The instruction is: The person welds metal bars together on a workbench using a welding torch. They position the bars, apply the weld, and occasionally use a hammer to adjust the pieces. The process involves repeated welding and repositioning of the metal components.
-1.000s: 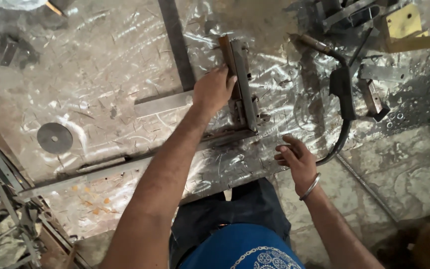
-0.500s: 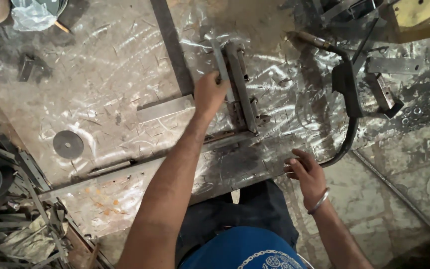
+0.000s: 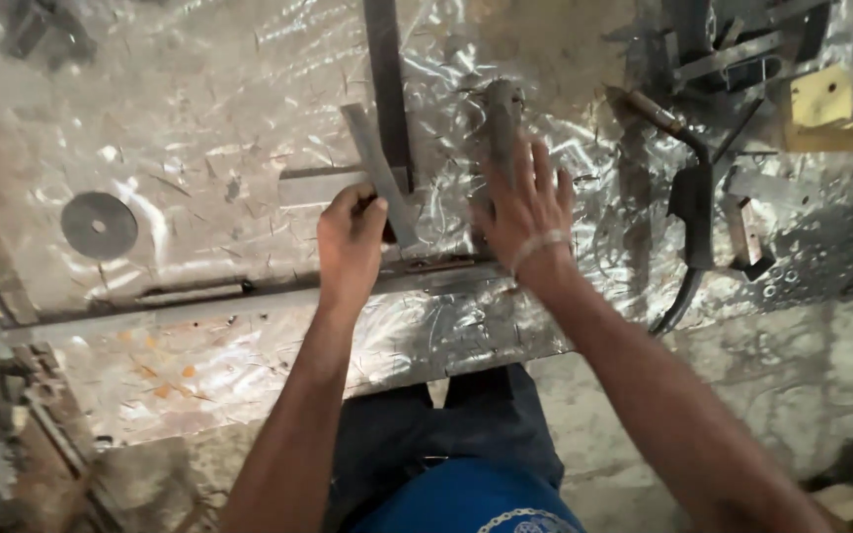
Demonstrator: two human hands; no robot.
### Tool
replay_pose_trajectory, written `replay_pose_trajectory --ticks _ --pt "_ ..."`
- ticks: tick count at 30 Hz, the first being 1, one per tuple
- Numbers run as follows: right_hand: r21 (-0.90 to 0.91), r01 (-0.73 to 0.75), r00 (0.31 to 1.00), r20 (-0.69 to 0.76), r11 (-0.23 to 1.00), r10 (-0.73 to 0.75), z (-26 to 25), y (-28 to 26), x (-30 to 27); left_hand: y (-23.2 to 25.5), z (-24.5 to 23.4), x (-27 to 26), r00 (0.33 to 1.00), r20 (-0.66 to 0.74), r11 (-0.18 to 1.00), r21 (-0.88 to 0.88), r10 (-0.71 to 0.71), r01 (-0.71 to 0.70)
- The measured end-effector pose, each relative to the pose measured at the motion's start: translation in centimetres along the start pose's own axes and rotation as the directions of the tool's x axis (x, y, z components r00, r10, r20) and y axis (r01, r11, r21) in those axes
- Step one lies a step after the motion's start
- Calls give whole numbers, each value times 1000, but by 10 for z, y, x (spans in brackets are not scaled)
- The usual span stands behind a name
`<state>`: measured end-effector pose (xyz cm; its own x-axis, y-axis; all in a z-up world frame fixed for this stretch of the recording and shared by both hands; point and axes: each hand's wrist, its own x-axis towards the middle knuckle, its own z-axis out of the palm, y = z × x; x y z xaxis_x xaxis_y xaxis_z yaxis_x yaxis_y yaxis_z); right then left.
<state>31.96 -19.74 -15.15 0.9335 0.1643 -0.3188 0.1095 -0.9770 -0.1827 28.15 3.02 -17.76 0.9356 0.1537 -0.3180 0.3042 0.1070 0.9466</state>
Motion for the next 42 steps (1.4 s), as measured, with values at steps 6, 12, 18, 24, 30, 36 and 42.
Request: replay_pose_trajectory --ticks 6,12,18,24,30,36,42 --pt "-444 156 977 199 882 -73 0 15 96 16 -31 -55 993 -33 993 -44 -110 108" --pt "-617 293 877 478 730 51 -35 -18 87 3 -48 -72 993 9 963 -243 -117 115" --pt "-539 350 761 641 766 104 -42 -33 53 22 -44 -53 1000 -10 992 -121 -24 22" --pt "-351 286 730 683 892 34 -29 -7 33 15 -5 -9 999 21 987 161 -31 27" --pt "78 22 967 252 997 -41 -6 20 -39 -44 75 45 965 83 908 327 248 -261" --pt "417 -179 982 128 891 137 24 28 -125 -57 126 71 976 148 851 482 157 -210" --pt "591 -210 974 60 779 218 64 46 -173 -61 147 63 933 107 692 643 345 -329"
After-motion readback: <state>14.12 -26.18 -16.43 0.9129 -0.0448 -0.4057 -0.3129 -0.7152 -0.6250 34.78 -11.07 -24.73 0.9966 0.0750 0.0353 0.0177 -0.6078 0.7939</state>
